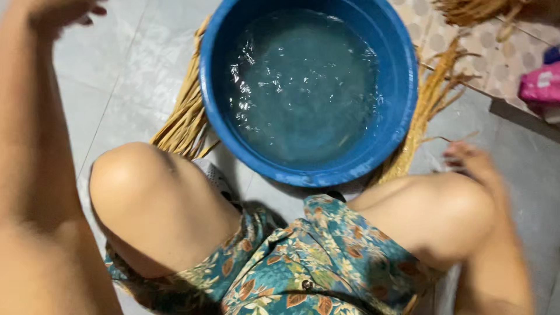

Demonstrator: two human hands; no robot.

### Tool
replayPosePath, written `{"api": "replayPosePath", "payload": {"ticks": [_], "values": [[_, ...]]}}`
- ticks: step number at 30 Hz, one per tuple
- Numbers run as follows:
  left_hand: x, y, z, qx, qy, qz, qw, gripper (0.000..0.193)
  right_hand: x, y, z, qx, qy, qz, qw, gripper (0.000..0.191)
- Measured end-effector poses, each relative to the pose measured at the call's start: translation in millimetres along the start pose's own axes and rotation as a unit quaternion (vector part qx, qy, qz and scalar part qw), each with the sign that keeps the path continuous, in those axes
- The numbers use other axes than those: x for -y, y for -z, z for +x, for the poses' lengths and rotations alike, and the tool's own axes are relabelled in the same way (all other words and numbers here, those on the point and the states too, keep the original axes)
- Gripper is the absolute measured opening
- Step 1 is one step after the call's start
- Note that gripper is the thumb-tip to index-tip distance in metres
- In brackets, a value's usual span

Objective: The person sits on the floor and repeatedly submerges bundles of dried sticks into a blue basin of water. They agitate the sticks by hand, lift them out, and place them on the floor beside the basin, repeating this process with multiple bundles.

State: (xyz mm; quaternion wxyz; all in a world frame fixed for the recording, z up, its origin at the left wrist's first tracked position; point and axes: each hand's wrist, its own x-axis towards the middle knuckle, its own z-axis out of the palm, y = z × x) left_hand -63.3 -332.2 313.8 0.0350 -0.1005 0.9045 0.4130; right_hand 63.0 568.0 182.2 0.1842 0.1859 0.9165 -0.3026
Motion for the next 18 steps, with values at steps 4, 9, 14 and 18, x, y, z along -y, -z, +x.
{"api": "replayPosePath", "payload": {"ticks": [4, 9, 14, 18], "values": [[74.3, -24.4, -25.9, 0.030, 0.131, 0.026, 0.991, 0.047, 81.9, 64.6, 11.9, -0.028, 0.083, 0.023, 0.996, 0.035], [171.9, -98.2, -63.4, 0.095, 0.134, 0.182, 0.970, 0.054, 190.8, 82.3, 10.9, -0.013, 0.180, 0.032, 0.983, 0.041], [204.2, -185.8, -92.4, 0.129, 0.122, 0.117, 0.977, 0.095, 293.3, 30.7, -29.0, 0.107, 0.278, -0.093, 0.950, 0.047], [189.2, -215.8, -108.2, 0.119, 0.131, 0.147, 0.973, 0.137, 334.0, -21.4, -55.2, 0.208, 0.207, -0.257, 0.921, 0.057]]}}
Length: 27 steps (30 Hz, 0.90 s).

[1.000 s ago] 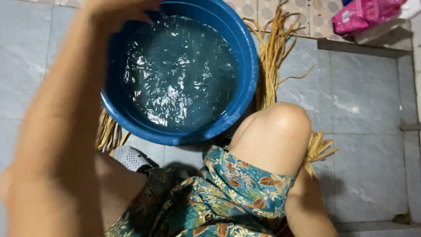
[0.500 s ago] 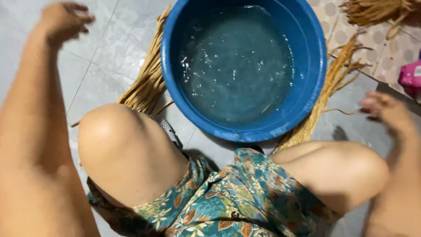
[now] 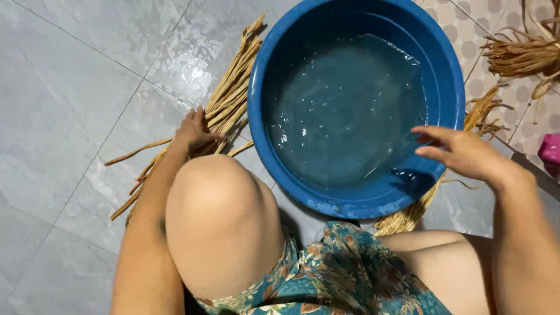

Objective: The person sits on the floor and repeatedly submerges bundles of dried sticks into a blue basin of water. They agitate the sticks by hand, lift them out, and place them on the floor beside the basin, repeating this process with multiple bundles.

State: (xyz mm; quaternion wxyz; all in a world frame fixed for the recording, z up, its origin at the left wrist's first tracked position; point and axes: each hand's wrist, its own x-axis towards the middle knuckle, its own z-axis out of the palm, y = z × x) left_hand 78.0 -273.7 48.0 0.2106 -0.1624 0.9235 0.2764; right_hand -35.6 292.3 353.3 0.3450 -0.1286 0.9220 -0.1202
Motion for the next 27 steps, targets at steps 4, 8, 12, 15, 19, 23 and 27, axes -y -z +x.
{"api": "replayPosePath", "payload": {"ticks": [4, 8, 12, 15, 19, 23, 27], "values": [[-18.1, -2.5, -10.7, 0.065, 0.063, 0.048, 0.995, 0.142, 9.7, -1.2, 12.0, -0.001, -0.009, -0.031, 0.999, 0.057], [-16.1, -13.4, -5.0, -0.022, 0.010, 0.086, 0.996, 0.107, -0.6, 3.9, 27.1, -0.010, -0.016, -0.017, 1.000, 0.057], [-2.0, -15.6, 3.7, -0.076, -0.001, 0.114, 0.991, 0.056, -4.0, 5.4, 41.7, -0.010, -0.032, -0.055, 0.998, 0.058], [3.2, 5.6, -0.6, -0.101, -0.004, 0.058, 0.993, 0.043, -0.9, 7.4, 49.5, -0.013, -0.041, -0.036, 0.998, 0.057], [1.5, 47.3, -20.0, -0.136, -0.016, -0.180, 0.974, 0.037, 6.8, 11.8, 56.3, -0.027, -0.013, -0.048, 0.998, 0.057], [1.1, 75.2, -38.9, -0.095, 0.021, -0.267, 0.959, 0.030, 15.9, 15.7, 61.9, -0.034, 0.000, -0.037, 0.999, 0.057], [11.3, 80.0, -40.0, -0.124, -0.024, -0.374, 0.919, 0.026, 23.6, 20.5, 65.9, -0.057, 0.043, -0.049, 0.996, 0.055]]}}
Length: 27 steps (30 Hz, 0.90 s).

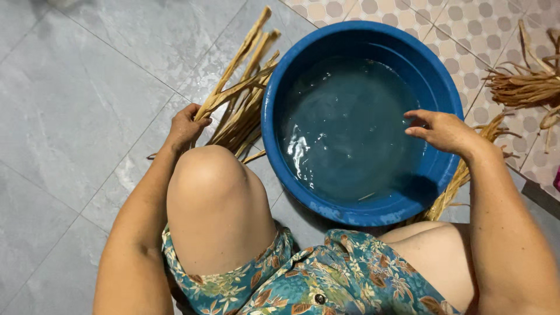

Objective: The person sits on the floor and repeatedly submerges bundles of dried sticks into a blue basin of water. They agitate the sticks by hand, lift them out, and place them on the floor beside the basin, repeating this process with multiple bundles.

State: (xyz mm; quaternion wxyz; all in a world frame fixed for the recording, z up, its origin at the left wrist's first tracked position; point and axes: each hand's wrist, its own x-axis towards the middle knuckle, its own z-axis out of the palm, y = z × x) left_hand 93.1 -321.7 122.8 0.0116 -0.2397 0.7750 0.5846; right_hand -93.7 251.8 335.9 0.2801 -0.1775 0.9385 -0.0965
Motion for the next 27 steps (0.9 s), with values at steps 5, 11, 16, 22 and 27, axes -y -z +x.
{"api": "replayPosePath", "payload": {"ticks": [5, 11, 16, 22, 27], "values": [[-2.5, 12.8, 0.0, 0.014, 0.009, -0.084, 0.996, 0.028, 3.8, 5.0, 4.1, 0.001, -0.035, 0.004, 0.999, 0.055], [-59.1, 44.4, -17.9, 0.000, 0.017, -0.079, 0.997, 0.029, 7.6, 9.1, 8.7, -0.020, 0.015, 0.016, 1.000, 0.055], [-107.9, 64.6, -34.8, -0.032, -0.087, -0.143, 0.985, 0.029, 23.4, 14.1, 11.3, -0.038, 0.039, 0.010, 0.998, 0.053], [-163.2, 78.4, -53.3, -0.040, -0.191, -0.079, 0.978, 0.032, 62.8, 22.0, 4.1, -0.087, 0.141, 0.046, 0.985, 0.048], [-210.9, 63.6, -60.5, -0.062, -0.131, 0.101, 0.984, 0.043, 115.0, 23.9, -15.1, -0.194, 0.254, 0.091, 0.943, 0.046]]}}
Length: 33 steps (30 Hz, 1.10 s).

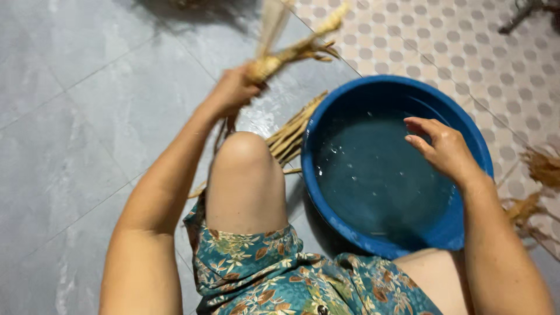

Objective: The person sits on the floor and repeatedly submerges bundles of dried sticks into a blue basin of water. They agitate the sticks by hand, lift them out, and place them on the floor beside the basin, repeating this process with multiple bundles.

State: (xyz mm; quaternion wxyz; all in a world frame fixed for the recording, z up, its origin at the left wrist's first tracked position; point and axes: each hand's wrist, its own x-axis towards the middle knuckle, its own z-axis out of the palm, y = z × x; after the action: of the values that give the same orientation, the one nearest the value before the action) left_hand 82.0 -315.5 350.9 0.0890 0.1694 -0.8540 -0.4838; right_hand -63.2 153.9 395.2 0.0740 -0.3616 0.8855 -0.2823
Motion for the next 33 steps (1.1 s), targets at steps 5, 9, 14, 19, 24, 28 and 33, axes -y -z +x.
{"api": "replayPosePath", "payload": {"ticks": [5, 9, 14, 19, 24, 28, 33], "values": [[-56.3, -35.7, 3.6, 0.004, -0.176, 0.286, 0.942, 0.023, 63.7, -10.2, 1.1, -0.166, 0.211, -0.060, 0.961, 0.068], [-106.7, -83.1, -4.1, 0.117, -0.268, 0.366, 0.883, 0.022, 100.3, -31.8, 6.1, -0.198, 0.323, -0.142, 0.915, 0.103], [-131.7, -112.7, -23.7, 0.194, -0.317, 0.195, 0.908, 0.026, 101.5, -66.5, 15.7, -0.091, 0.115, -0.004, 0.989, 0.074], [-107.7, -98.5, -10.2, 0.158, -0.246, 0.276, 0.916, 0.022, 64.0, -67.6, 27.7, -0.043, -0.010, -0.042, 0.998, 0.032], [-51.7, -53.8, 15.7, 0.079, -0.115, 0.362, 0.922, 0.027, 16.6, -37.5, 26.9, -0.070, -0.054, -0.128, 0.988, 0.026], [9.7, -0.1, 20.9, 0.094, 0.061, 0.344, 0.932, 0.025, -29.3, -6.2, 24.6, -0.141, -0.077, -0.087, 0.983, 0.032], [52.9, 31.4, 26.3, -0.053, 0.133, 0.395, 0.908, 0.021, -80.4, 2.9, 25.9, -0.196, -0.115, 0.065, 0.972, 0.024]]}}
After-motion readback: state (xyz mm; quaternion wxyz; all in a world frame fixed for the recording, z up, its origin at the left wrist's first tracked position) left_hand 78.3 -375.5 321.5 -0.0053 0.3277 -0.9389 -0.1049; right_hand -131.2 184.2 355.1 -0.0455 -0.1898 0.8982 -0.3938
